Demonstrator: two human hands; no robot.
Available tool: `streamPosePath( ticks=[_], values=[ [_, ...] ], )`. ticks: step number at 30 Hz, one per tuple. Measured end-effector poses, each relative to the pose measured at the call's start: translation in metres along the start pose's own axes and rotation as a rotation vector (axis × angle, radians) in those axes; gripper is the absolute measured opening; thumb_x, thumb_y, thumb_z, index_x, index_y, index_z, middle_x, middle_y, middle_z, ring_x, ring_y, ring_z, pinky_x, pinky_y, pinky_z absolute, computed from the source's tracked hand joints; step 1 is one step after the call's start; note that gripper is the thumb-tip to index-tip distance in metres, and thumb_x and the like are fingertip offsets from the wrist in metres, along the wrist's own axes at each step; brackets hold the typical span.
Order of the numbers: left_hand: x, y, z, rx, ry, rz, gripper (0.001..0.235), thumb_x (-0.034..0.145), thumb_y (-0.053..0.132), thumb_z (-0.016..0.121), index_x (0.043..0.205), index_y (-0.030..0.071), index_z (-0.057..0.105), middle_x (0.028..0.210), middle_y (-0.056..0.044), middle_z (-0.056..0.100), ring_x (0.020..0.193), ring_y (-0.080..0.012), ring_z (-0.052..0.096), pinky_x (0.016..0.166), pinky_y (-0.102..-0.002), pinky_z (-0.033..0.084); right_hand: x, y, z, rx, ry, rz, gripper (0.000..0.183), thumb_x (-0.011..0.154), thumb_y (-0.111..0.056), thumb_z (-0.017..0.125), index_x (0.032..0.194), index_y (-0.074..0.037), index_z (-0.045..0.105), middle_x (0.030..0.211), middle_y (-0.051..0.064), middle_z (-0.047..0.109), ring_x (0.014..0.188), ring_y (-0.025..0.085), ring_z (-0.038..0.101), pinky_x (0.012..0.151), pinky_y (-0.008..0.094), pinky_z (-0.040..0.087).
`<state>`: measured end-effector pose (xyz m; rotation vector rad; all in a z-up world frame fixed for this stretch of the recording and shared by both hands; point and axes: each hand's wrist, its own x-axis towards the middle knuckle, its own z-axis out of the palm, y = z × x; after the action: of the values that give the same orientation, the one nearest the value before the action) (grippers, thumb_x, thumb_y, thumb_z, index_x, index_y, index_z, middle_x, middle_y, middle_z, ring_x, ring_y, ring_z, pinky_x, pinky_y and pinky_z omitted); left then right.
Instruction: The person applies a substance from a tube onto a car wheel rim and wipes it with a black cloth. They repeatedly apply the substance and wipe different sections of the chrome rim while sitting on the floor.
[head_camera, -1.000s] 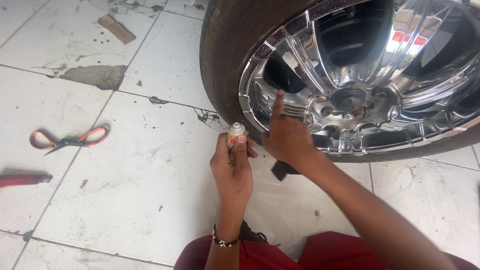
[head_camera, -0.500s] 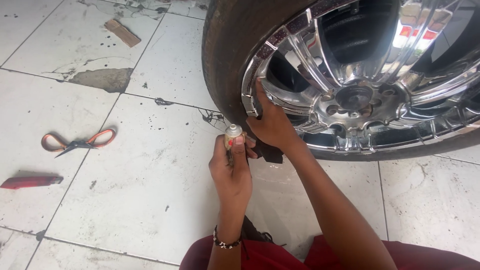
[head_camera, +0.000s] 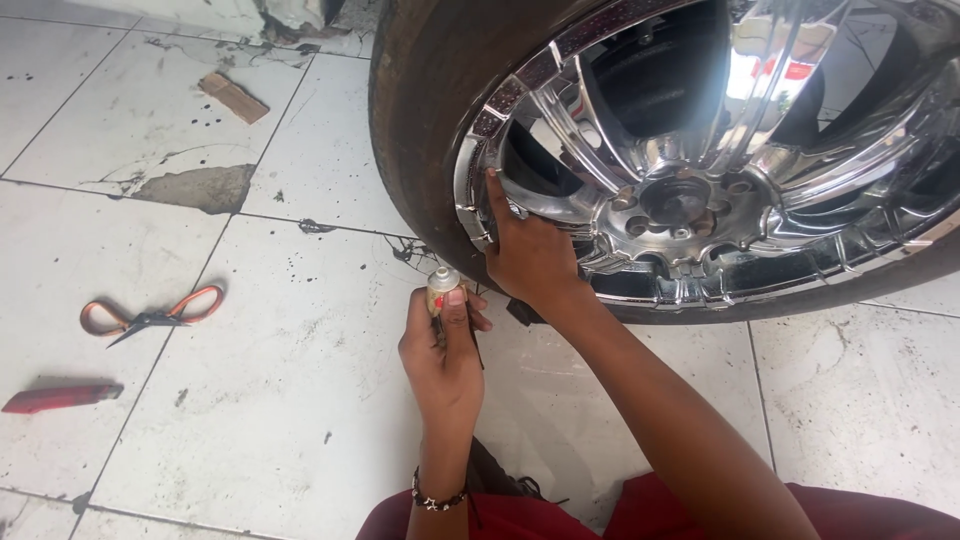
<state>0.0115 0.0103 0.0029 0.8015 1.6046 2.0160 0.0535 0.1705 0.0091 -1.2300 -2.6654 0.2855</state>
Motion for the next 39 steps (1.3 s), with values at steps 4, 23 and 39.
streamPosePath(
  ticks=[4,23,39],
  values=[
    [-0.001,-0.001,0.000,0.014,-0.008,0.029,0.032,0.109,0.028,0.051,0.102,-0.001,0.062,0.086,-0.006,0.069,0.070,-0.0108,0.062,0.066,-0.025,0.052,-0.004,0.005,-0.005,-0.132,-0.012,0.019,0.097,0.085,-0.026,0.067,0.162,-0.007,0.011,0.075,0.023,0.071,0.068,0.041,0.072,0.073,0.053,0.059],
    [0.001,-0.003,-0.008,-0.083,-0.018,0.052,0.031,0.109,0.027,0.051,0.103,-0.001,0.062,0.086,-0.006,0.068,0.070,-0.0107,0.062,0.064,-0.026,0.053,-0.072,0.052,-0.041,-0.057,0.108,-0.032,0.082,0.085,-0.016,0.061,0.162,-0.018,0.032,0.055,0.017,0.064,0.051,0.037,0.066,0.061,0.049,0.056],
    [0.016,0.012,-0.037,-0.013,0.115,0.159,0.031,0.109,0.031,0.050,0.109,0.001,0.061,0.087,-0.004,0.068,0.071,-0.0094,0.064,0.065,-0.026,0.054,-0.174,0.068,-0.051,0.896,0.222,0.131,0.063,0.081,0.009,0.058,0.141,-0.005,0.046,0.101,0.005,0.059,0.087,0.013,0.059,0.074,0.029,0.052]
  ],
)
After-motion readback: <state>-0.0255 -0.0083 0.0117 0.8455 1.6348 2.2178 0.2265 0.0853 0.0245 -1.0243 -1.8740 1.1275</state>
